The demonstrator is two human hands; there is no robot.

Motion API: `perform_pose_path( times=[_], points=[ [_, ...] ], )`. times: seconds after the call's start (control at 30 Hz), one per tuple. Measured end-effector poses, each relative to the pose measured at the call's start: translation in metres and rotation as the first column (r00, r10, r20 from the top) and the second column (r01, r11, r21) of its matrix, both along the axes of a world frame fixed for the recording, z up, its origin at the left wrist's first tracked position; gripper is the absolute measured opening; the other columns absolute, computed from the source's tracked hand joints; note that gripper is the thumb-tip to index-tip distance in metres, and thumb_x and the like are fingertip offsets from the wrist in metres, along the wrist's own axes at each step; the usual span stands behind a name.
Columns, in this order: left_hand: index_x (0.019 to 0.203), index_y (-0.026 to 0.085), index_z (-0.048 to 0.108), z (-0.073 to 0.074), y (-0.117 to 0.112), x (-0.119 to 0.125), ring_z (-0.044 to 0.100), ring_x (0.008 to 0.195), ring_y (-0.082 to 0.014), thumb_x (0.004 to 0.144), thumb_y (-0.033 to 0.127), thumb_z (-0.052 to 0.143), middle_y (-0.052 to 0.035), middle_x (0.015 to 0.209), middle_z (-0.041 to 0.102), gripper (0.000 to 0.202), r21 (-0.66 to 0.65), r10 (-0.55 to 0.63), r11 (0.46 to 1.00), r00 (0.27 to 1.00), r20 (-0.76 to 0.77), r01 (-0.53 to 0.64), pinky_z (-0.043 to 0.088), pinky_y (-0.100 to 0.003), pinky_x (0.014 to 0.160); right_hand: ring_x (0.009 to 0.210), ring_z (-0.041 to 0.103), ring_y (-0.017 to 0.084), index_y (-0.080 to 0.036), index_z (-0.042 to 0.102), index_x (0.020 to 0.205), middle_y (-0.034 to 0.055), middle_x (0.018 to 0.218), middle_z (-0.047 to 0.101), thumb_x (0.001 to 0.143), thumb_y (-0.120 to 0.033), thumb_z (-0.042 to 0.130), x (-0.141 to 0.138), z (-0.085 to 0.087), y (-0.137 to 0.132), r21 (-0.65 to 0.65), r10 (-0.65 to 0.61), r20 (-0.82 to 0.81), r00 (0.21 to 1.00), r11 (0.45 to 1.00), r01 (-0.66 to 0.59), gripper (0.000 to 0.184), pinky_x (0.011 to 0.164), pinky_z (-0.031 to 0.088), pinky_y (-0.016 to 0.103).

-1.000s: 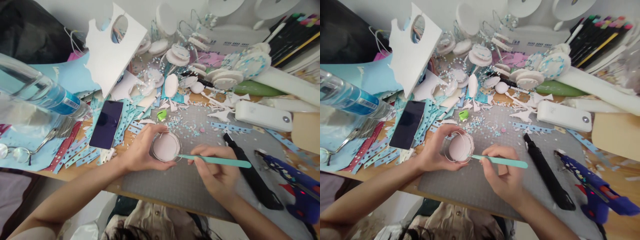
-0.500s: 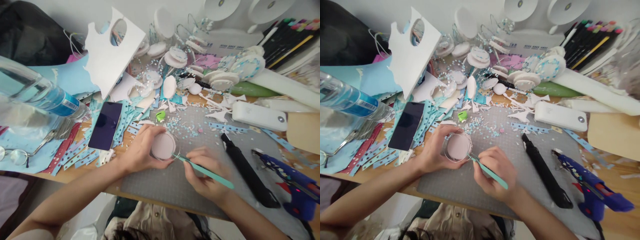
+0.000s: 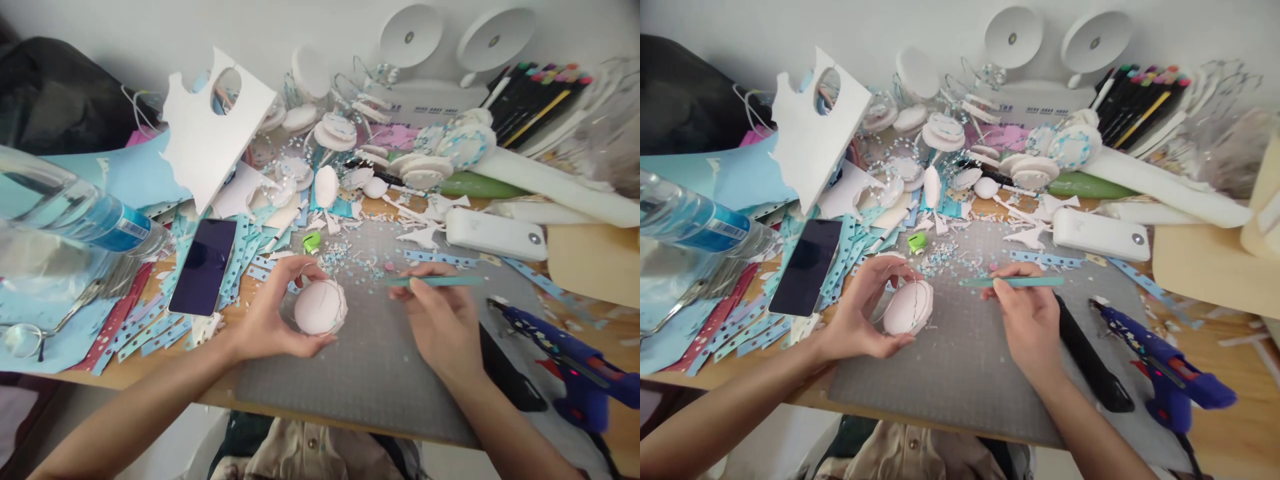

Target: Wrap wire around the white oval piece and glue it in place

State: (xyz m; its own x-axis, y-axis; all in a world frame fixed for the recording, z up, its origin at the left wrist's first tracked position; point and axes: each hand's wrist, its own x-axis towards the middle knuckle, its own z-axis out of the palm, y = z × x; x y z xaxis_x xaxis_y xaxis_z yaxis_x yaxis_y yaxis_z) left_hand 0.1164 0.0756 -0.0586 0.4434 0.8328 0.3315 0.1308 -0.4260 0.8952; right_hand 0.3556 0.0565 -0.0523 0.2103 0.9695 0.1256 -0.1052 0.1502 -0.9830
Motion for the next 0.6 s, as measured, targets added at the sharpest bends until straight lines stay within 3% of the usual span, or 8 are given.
perform_pose_path(
  times=[0.1,0.23,0.37,0.6],
  points=[
    [0.133,0.023,0.033,0.003,0.000,-0.002,0.056,0.109,-0.0274,0.063,0.027,0.082,-0.0110,0.117,0.055,0.085,0.013,-0.032,0.999,0.998,-0.051,0.032,0.042,-0.042,0.095,0.084,0.066,0.017,-0.024,0.064,0.088,0.0025,0.090,0.063,0.084,-0.020,0.067,0.007,0.002,0.006,0.141,-0.168,0.320,0.932,0.982,0.128,0.006,0.077,0.056,0.032],
    [0.135,0.025,0.032,0.008,0.000,-0.002,0.056,0.111,-0.0276,0.064,0.034,0.084,-0.0110,0.122,0.054,0.088,-0.002,-0.131,0.991,0.957,-0.258,0.135,0.044,-0.041,0.095,0.085,0.067,0.018,-0.023,0.065,0.085,0.0026,0.086,0.070,0.084,-0.016,0.066,0.014,0.002,0.009,0.249,-0.199,0.589,0.783,0.967,0.058,0.007,0.079,0.055,0.032],
    [0.132,0.025,0.034,0.010,-0.001,-0.002,0.055,0.113,-0.0288,0.068,0.044,0.081,-0.0114,0.124,0.056,0.081,-0.015,-0.271,0.957,0.875,-0.401,0.289,0.046,-0.041,0.095,0.083,0.068,0.018,-0.022,0.066,0.083,0.0028,0.084,0.071,0.085,-0.016,0.065,0.019,-0.006,0.007,0.222,-0.149,0.657,0.739,0.975,-0.001,0.006,0.076,0.053,0.032],
    [0.137,0.023,0.030,0.003,0.002,0.001,0.053,0.115,-0.0329,0.066,0.055,0.080,-0.0159,0.125,0.056,0.092,0.034,-0.318,0.927,0.833,-0.453,0.372,0.045,-0.046,0.096,0.084,0.068,0.019,-0.021,0.066,0.081,0.0031,0.083,0.071,0.085,-0.017,0.064,0.021,-0.011,0.007,0.160,-0.095,0.705,0.703,0.987,-0.026,0.006,0.079,0.052,0.034]
  ],
)
